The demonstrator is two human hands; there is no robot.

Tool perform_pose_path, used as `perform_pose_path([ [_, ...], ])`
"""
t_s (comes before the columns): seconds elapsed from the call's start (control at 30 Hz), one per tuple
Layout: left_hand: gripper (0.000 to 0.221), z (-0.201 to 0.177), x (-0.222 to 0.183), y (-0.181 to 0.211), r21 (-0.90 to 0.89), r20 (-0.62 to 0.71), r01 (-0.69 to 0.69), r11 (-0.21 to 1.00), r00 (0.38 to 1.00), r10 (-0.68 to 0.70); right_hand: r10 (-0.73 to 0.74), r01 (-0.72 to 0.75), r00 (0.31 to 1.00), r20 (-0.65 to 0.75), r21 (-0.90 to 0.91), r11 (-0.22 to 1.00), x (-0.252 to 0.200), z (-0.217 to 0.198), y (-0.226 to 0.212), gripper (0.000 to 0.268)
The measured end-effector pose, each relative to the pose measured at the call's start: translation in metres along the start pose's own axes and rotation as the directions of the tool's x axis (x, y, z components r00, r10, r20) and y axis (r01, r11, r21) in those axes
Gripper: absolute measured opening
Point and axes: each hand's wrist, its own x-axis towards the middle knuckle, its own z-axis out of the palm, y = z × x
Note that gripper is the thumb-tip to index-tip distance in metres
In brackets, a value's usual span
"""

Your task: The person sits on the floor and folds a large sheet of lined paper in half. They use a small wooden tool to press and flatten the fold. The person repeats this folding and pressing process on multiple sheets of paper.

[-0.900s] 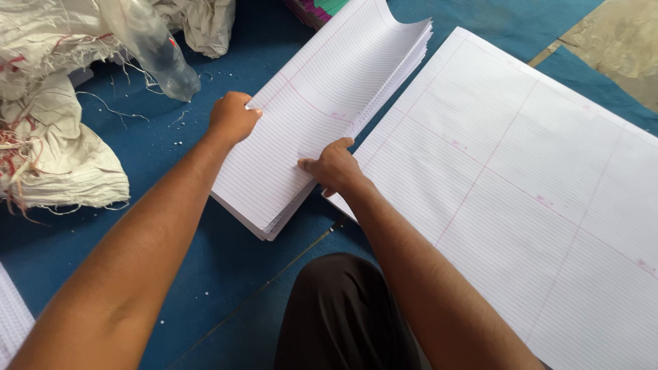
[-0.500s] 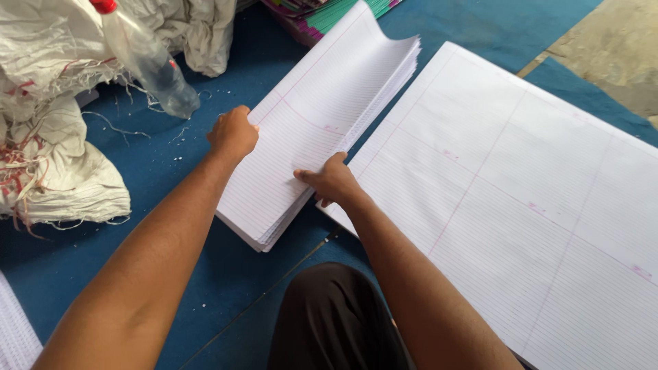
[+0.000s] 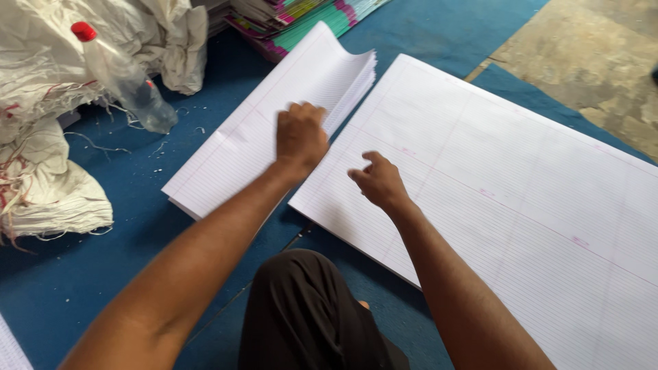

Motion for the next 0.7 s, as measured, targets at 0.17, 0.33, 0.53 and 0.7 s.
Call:
perform_pose_path([
  [0.17,0.031,0.022,-0.017,0.095,-0.193,0.388,0.053,0.98,0.921,0.027,-0.026,0.02,1.0,-0.012,-0.387,0.922,-0.039,-0.027,0.056,0.043],
  [0.33,0.044,0.033,-0.043,0.159,-0.242,0.644,0.042,0.97,0.754,0.128,-0.003,-0.027,0.998,-0.063,-0.475,0.88,-0.087,-0.049,0.111,0.039],
  [0.53,0.048,0.04,-0.074,0.211,-0.193,0.764,0.006,0.981,0.628,0.147,-0.026,-0.073,0.982,-0.187,-0.505,0.86,-0.14,-0.079,0.168,0.04],
  [0.7,0.056,0.04,-0.092,0.246,-0.084,0.782,-0.091,0.992,0.611,0.122,0.099,-0.2,0.968,-0.231,-0.472,0.858,-0.175,-0.108,0.207,0.043],
])
